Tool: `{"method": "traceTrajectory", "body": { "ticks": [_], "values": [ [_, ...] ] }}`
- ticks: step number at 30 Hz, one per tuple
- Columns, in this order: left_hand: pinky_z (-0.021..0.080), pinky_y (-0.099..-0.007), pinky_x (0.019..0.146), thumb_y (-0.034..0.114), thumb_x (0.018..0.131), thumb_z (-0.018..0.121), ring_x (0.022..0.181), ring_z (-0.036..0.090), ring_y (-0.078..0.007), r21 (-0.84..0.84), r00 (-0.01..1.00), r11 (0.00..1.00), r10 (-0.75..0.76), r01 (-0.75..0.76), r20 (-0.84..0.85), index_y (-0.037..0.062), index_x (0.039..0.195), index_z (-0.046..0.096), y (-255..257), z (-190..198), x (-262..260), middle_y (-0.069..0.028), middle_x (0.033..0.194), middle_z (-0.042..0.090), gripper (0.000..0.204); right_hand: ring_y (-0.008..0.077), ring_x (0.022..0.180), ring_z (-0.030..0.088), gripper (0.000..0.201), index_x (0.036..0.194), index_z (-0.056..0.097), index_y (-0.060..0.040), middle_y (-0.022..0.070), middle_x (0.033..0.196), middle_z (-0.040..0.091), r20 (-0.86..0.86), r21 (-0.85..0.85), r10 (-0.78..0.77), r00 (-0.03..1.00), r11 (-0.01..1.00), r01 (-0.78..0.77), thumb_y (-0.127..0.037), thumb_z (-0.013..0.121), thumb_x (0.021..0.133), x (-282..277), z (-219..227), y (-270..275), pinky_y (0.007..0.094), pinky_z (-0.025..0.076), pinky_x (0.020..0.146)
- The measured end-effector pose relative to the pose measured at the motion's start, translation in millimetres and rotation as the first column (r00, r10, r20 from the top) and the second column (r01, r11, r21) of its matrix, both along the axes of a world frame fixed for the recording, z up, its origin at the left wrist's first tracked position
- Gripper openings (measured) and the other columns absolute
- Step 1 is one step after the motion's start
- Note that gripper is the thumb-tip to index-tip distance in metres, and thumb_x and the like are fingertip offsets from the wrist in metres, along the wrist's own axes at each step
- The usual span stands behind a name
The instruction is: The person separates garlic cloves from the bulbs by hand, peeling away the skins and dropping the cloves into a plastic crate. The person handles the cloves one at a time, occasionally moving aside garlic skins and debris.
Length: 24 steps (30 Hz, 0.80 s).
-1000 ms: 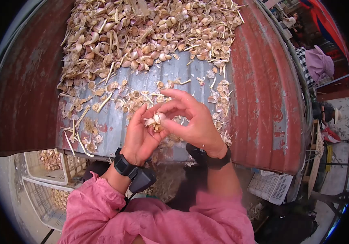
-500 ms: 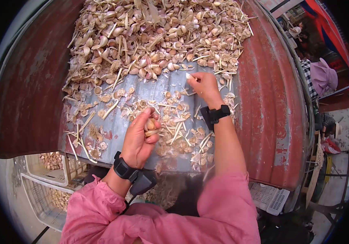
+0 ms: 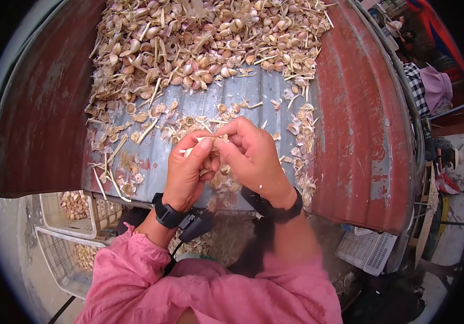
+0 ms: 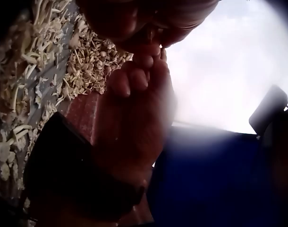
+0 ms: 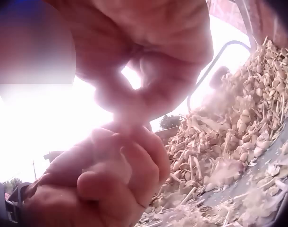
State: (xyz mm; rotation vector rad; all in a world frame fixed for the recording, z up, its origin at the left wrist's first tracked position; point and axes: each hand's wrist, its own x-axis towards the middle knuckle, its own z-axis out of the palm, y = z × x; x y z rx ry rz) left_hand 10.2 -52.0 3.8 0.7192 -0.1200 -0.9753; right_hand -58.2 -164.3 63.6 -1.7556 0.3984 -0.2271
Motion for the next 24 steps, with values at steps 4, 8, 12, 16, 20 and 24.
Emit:
{"method": "traceTrajectory", "body": {
  "ticks": [4, 8, 12, 16, 20, 24],
  "values": [
    [0.03, -0.0166, 0.04, 0.018, 0.085, 0.049, 0.056, 0.048, -0.0062, -0.062, 0.994, 0.998, -0.018, 0.011, -0.107, 0.0044, 0.097, 0.05, 0, 7, -2, -0.0021, 0.076, 0.054, 0.018, 0.004, 0.046, 0.045, 0.01, 0.09, 0.05, -0.0008, 0.0019, 0.062, 0.052, 0.002, 0.579, -0.014, 1.0, 0.815, 0.01, -0.009, 0.047, 0.085, 3, -13, -11, 0.0165, 0.038, 0.04],
    [0.03, -0.016, 0.039, 0.025, 0.084, 0.049, 0.057, 0.043, -0.0073, -0.169, 0.947, 0.984, -0.005, -0.053, -0.322, 0.0096, 0.089, 0.048, 1, 8, 7, -0.0012, 0.076, 0.047, 0.016, 0.0075, 0.057, 0.052, 0.02, 0.096, 0.054, 0.0001, 0.0043, 0.07, 0.057, -0.225, 0.32, 0.205, 0.953, 0.939, -0.126, -0.015, 0.051, 0.083, -2, -19, -27, 0.0203, 0.044, 0.05],
    [0.033, -0.017, 0.041, 0.025, 0.084, 0.048, 0.068, 0.048, -0.0104, -0.231, 0.873, 0.964, 0.0, -0.129, -0.487, 0.011, 0.094, 0.047, 1, 0, 15, -0.0043, 0.087, 0.049, 0.017, 0.0147, 0.08, 0.057, 0.031, 0.103, 0.057, -0.0045, 0.0076, 0.085, 0.061, -0.298, -0.354, 0.006, 0.955, 0.928, -0.117, -0.019, 0.058, 0.076, 18, -18, -83, 0.0268, 0.045, 0.068],
    [0.036, -0.0194, 0.045, 0.025, 0.084, 0.05, 0.076, 0.053, -0.0131, -0.155, 0.85, 0.977, 0.044, -0.146, -0.524, 0.0108, 0.097, 0.048, -2, -6, 18, -0.0051, 0.096, 0.053, 0.019, 0.0265, 0.086, 0.059, 0.03, 0.101, 0.06, -0.0069, 0.0159, 0.096, 0.06, -0.062, -0.829, -0.598, 0.799, 0.477, 0.292, -0.015, 0.057, 0.072, 74, -71, -211, 0.0337, 0.046, 0.073],
    [0.037, -0.0199, 0.046, 0.023, 0.085, 0.051, 0.076, 0.054, -0.0123, 0.0, 0.857, 0.989, 0.126, -0.146, -0.499, 0.0101, 0.094, 0.05, -5, 0, 21, -0.0043, 0.097, 0.055, 0.016, 0.0254, 0.075, 0.06, 0.027, 0.094, 0.063, -0.0068, 0.0148, 0.09, 0.062, -0.291, -0.798, -0.491, 0.821, 0.598, 0.075, -0.012, 0.059, 0.068, 98, -110, -228, 0.0335, 0.047, 0.069],
    [0.036, -0.0181, 0.042, 0.019, 0.085, 0.051, 0.072, 0.054, -0.0097, 0.086, 0.917, 0.992, 0.123, -0.098, -0.379, 0.0073, 0.101, 0.05, -4, -5, 23, -0.0026, 0.087, 0.055, 0.019, 0.0088, 0.068, 0.055, 0.025, 0.1, 0.059, -0.0025, 0.0049, 0.079, 0.059, -0.407, -0.364, -0.256, 0.877, 0.926, 0.101, -0.012, 0.057, 0.077, 84, -83, -164, 0.0223, 0.046, 0.059]
  ]
}}
